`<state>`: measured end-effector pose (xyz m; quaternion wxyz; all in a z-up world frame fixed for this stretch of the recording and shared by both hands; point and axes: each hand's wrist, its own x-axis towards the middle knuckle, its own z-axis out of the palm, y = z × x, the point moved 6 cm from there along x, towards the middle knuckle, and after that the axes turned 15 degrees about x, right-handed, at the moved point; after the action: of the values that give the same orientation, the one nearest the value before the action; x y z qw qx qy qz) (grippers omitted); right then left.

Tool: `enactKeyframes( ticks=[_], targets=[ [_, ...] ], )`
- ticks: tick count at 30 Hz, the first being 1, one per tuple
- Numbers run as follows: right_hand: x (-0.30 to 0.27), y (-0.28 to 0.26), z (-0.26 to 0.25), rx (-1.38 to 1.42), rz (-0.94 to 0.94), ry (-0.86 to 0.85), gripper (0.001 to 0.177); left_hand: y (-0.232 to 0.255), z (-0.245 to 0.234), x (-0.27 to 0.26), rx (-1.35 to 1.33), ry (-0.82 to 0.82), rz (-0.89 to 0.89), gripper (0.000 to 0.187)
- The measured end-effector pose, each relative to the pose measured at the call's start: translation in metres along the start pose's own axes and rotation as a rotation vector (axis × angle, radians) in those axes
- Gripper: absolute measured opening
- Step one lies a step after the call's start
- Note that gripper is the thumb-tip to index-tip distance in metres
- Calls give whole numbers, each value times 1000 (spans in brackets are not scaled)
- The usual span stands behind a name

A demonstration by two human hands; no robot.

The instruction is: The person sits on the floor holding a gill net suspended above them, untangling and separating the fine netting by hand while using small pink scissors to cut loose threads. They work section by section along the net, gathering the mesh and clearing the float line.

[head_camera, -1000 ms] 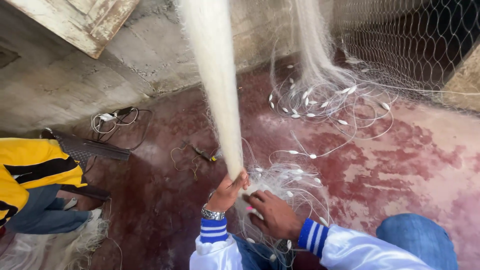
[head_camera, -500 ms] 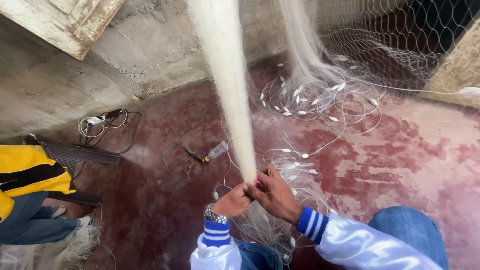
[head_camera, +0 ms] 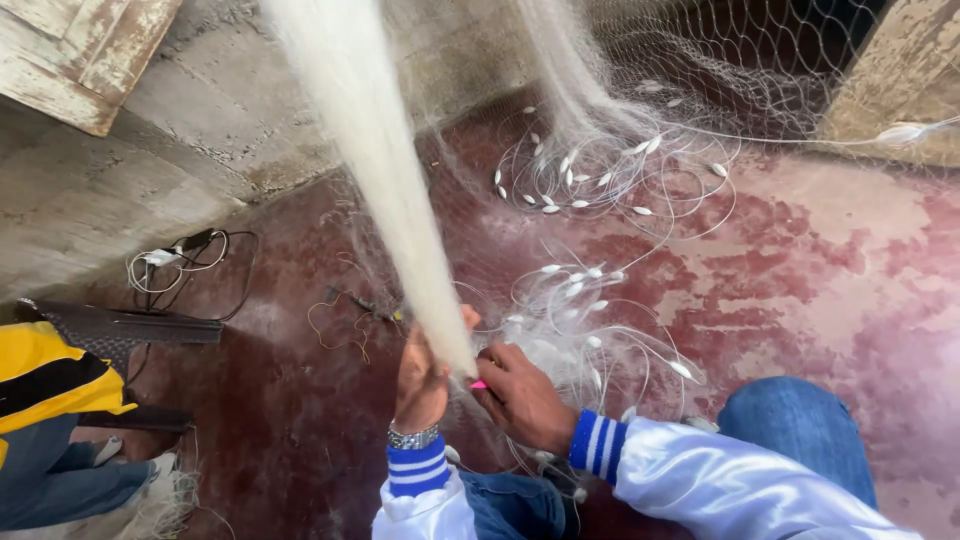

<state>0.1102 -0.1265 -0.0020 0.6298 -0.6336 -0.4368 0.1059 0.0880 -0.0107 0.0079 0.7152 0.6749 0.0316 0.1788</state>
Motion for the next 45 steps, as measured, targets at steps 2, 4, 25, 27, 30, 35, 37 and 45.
enactKeyframes(
  ticks=[2, 4, 25, 27, 30, 35, 37, 45],
  targets=[
    [5, -26, -8, -33, -76, -4, 17, -9, -4, 0, 65, 18, -28, 74],
    [7, -37, -9, -70, -158, -11, 17, -20, -12, 0, 128, 37, -51, 59],
    [5, 25, -3, 220, 365, -90, 42, 0, -12, -26, -624, -401, -114, 24],
    [-3, 21, 8, 77, 412, -269, 33, -2, -39, -20, -473, -197, -77, 18],
    [-8, 3, 9, 14, 341, -360, 25, -4, -69, -14, -175, 112, -82, 9],
    [-23, -3, 26, -52, 174, -509, 33, 6, -71, -15, -10, 446, -121, 10],
    [-29, -7, 31, -27, 142, -565, 44, 3, -72, -15, -6, 502, -143, 14],
    [-46, 5, 48, -141, 147, -702, 58, 13, -45, -13, 220, 674, -259, 41]
  ],
)
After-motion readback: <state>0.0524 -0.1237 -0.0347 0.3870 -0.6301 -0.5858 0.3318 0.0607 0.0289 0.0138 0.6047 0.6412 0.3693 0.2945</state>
